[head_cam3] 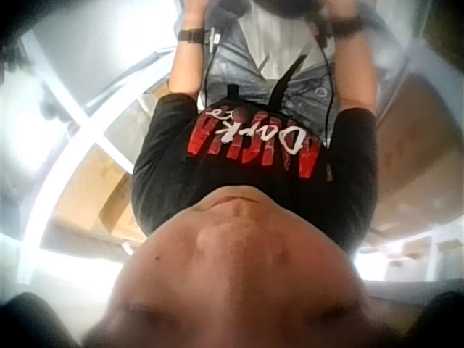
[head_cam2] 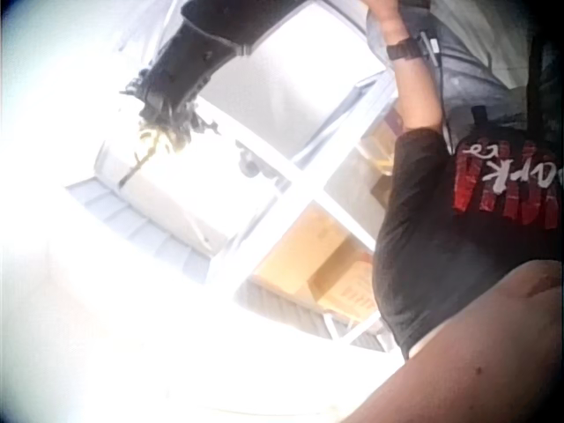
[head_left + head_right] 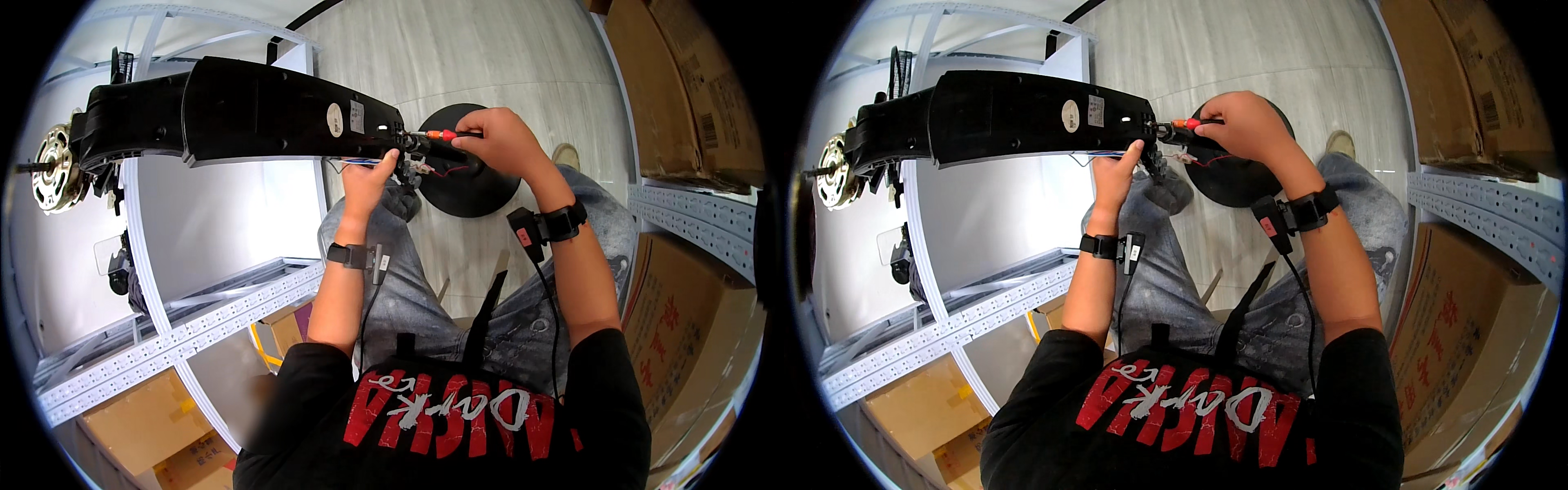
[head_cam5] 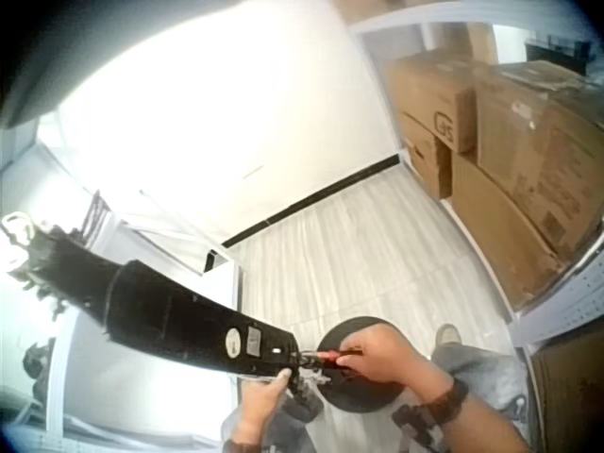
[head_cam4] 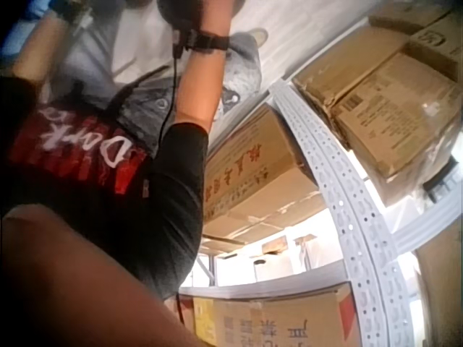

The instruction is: The person disassembles a black electronic device, cleans a cylindrical component with a cloth, and uses a screwdriver to adjust internal wiring. They handle the device parts and tools on a white table in a storage room.

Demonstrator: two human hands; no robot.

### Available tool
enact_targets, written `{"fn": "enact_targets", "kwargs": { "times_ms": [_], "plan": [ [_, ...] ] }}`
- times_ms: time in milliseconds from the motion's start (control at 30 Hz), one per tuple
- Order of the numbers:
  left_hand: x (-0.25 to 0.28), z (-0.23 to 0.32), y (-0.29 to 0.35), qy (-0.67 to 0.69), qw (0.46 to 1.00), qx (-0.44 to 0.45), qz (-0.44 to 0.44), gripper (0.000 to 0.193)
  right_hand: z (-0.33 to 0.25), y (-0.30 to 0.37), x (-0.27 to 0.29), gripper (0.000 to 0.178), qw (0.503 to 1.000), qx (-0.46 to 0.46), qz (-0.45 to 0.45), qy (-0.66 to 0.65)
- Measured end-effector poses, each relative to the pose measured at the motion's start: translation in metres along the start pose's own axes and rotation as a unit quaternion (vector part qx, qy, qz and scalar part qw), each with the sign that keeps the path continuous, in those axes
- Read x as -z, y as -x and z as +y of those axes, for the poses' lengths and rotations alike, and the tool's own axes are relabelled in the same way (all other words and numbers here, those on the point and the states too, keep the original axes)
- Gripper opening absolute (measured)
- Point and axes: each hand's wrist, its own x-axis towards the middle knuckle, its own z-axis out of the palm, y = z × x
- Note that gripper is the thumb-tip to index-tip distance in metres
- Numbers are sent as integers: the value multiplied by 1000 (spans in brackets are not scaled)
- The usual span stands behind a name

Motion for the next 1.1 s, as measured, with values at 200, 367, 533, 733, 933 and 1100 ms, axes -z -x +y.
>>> {"fn": "enact_targets", "kwargs": {
  "times_ms": [200, 367, 533, 733, 933, 1100],
  "plan": [
    [-1, 1, 0, -10, 1000, 4, 3, 26, 13, -7, -6, 20, 976, -145, -69, -148],
    [0, -1, -1, 10, 1000, 4, 14, 25, -8, 1, 2, 15, 998, 54, 19, 19],
    [2, 1, -2, -21, 1000, 8, 0, 27, 5, 0, 5, 20, 973, 181, 70, 125],
    [3, 2, -2, -25, 1000, 4, -5, 27, 11, 1, -1, 14, 959, 200, 115, 163],
    [6, 6, -2, -66, 997, 26, -19, 27, 0, 5, 0, 19, 996, 55, 32, 67],
    [3, 5, -4, -28, 1000, 5, -9, 22, 6, -3, -1, 18, 982, -129, -53, -128]
  ]
}}
